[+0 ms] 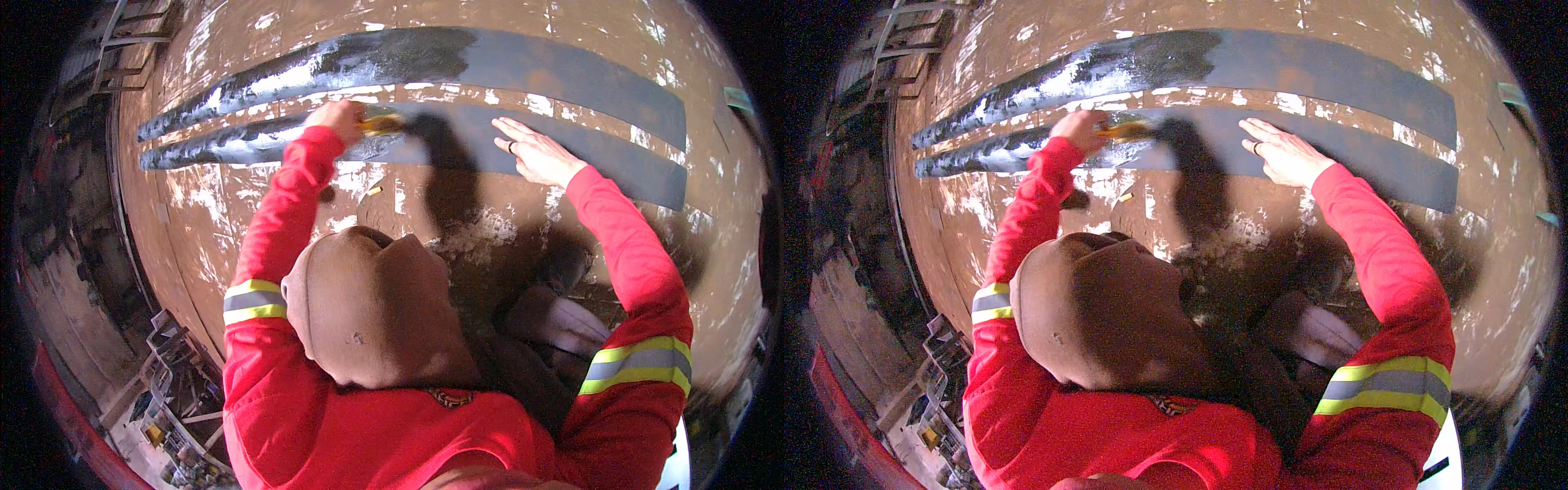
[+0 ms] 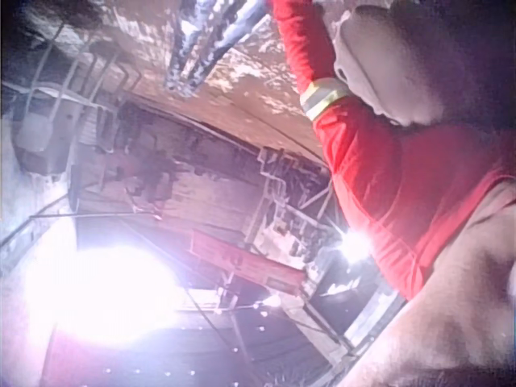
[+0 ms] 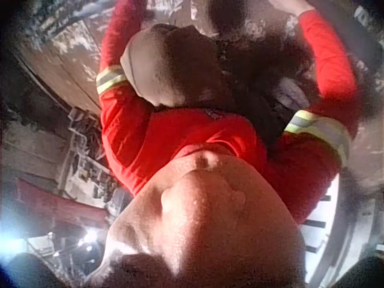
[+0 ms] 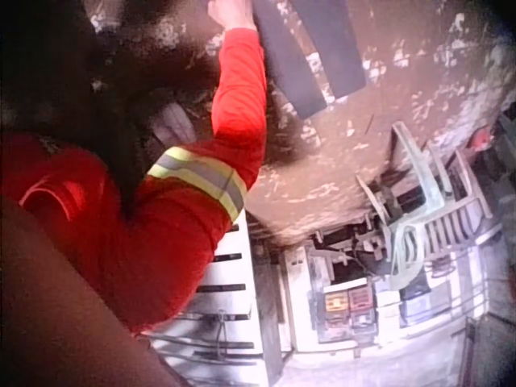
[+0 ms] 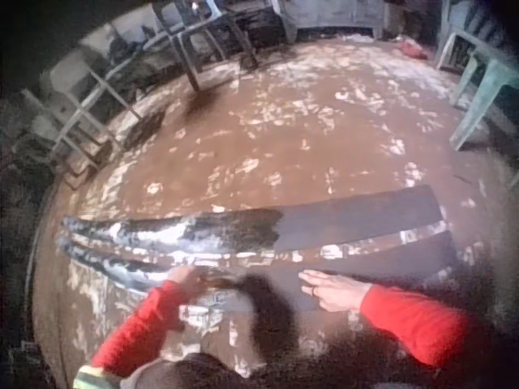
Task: The person kneels on the floor and uses a brush to apply a dark viscous substance from a small container onto several rectangular metal sheets. They repeatedly dip the brush into the container and spread the substance across the surface of the sheets.
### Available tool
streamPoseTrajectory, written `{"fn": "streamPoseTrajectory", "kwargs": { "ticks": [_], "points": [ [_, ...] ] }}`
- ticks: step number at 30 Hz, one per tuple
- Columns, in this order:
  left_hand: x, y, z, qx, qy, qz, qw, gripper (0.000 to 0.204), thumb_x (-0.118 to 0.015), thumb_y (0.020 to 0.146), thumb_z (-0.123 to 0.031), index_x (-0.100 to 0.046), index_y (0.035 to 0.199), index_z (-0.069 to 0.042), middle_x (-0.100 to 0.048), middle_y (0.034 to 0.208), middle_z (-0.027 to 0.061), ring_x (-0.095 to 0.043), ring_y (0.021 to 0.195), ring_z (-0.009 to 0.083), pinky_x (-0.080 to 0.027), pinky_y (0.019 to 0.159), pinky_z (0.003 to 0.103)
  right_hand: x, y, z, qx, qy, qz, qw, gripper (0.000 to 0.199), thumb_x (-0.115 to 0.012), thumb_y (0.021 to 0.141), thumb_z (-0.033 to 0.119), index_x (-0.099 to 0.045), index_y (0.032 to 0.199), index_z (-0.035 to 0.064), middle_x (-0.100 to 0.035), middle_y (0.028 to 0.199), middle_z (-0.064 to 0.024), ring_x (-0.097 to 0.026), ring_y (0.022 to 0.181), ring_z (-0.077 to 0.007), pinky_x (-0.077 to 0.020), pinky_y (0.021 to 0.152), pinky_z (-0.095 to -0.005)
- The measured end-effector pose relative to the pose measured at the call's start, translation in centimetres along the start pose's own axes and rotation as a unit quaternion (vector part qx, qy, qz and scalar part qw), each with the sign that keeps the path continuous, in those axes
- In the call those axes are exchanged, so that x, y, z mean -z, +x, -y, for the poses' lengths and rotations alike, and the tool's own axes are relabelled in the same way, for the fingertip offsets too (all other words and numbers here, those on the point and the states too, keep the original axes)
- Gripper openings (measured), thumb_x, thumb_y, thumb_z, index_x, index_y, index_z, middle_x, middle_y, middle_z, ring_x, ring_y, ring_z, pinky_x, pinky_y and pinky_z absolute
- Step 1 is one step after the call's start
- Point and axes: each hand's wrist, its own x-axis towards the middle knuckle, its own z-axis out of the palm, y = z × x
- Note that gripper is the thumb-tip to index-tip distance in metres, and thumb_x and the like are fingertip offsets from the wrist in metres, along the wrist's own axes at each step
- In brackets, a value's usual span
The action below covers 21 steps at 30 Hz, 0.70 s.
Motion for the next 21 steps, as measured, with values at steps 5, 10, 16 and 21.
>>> {"fn": "streamPoseTrajectory", "kwargs": {
  "ticks": [5, 10, 16, 21],
  "points": [
    [2.0, -1.4, 3.0, 0.084, 0.112, -0.058, 0.988, 0.011, -0.06, 0.078, -0.022, -0.067, 0.082, -0.015, -0.067, 0.081, 0.0132, -0.066, 0.079, 0.0317, -0.053, 0.067, 0.043, 0.4, -0.3, 0.2, -0.015, 0.009, 0.013, 1.0, 0.052, -0.048, 0.071, -0.005, -0.055, 0.123, 0.0, -0.028, 0.147, -0.0154, -0.026, 0.137, -0.0272, -0.0269, 0.112, -0.0362],
    [0.7, 1.5, -5.1, -0.054, -0.008, -0.054, 0.997, 0.019, -0.063, 0.071, -0.017, -0.064, 0.089, -0.011, -0.066, 0.083, 0.0169, -0.064, 0.082, 0.0358, -0.051, 0.071, 0.044, 0.7, 0.1, 0.3, -0.015, 0.018, 0.025, 0.999, 0.051, -0.048, 0.071, -0.004, -0.055, 0.122, -0.0015, -0.028, 0.147, -0.0164, -0.025, 0.137, -0.0277, -0.0269, 0.112, -0.0367],
    [1.8, 1.5, -5.0, -0.132, -0.215, -0.002, 0.968, 0.023, -0.071, 0.068, -0.024, -0.066, 0.087, -0.012, -0.065, 0.076, 0.0142, -0.063, 0.069, 0.0303, -0.05, 0.063, 0.04, -0.2, -0.2, -0.2, -0.012, 0.001, 0.004, 1.0, 0.05, -0.05, 0.071, -0.001, -0.056, 0.12, -0.0016, -0.029, 0.147, -0.0148, -0.024, 0.138, -0.0261, -0.027, 0.111, -0.0362],
    [0.3, -1.3, 4.2, 0.086, 0.073, 0.023, 0.993, 0.019, -0.065, 0.074, -0.025, -0.067, 0.091, -0.015, -0.068, 0.088, 0.0135, -0.065, 0.08, 0.0333, -0.052, 0.07, 0.043, 0.4, 0.0, 0.2, -0.015, 0.016, 0.008, 1.0, 0.05, -0.049, 0.071, -0.001, -0.056, 0.121, -0.0015, -0.028, 0.148, -0.0143, -0.024, 0.138, -0.0256, -0.0262, 0.112, -0.0354]
  ]
}}
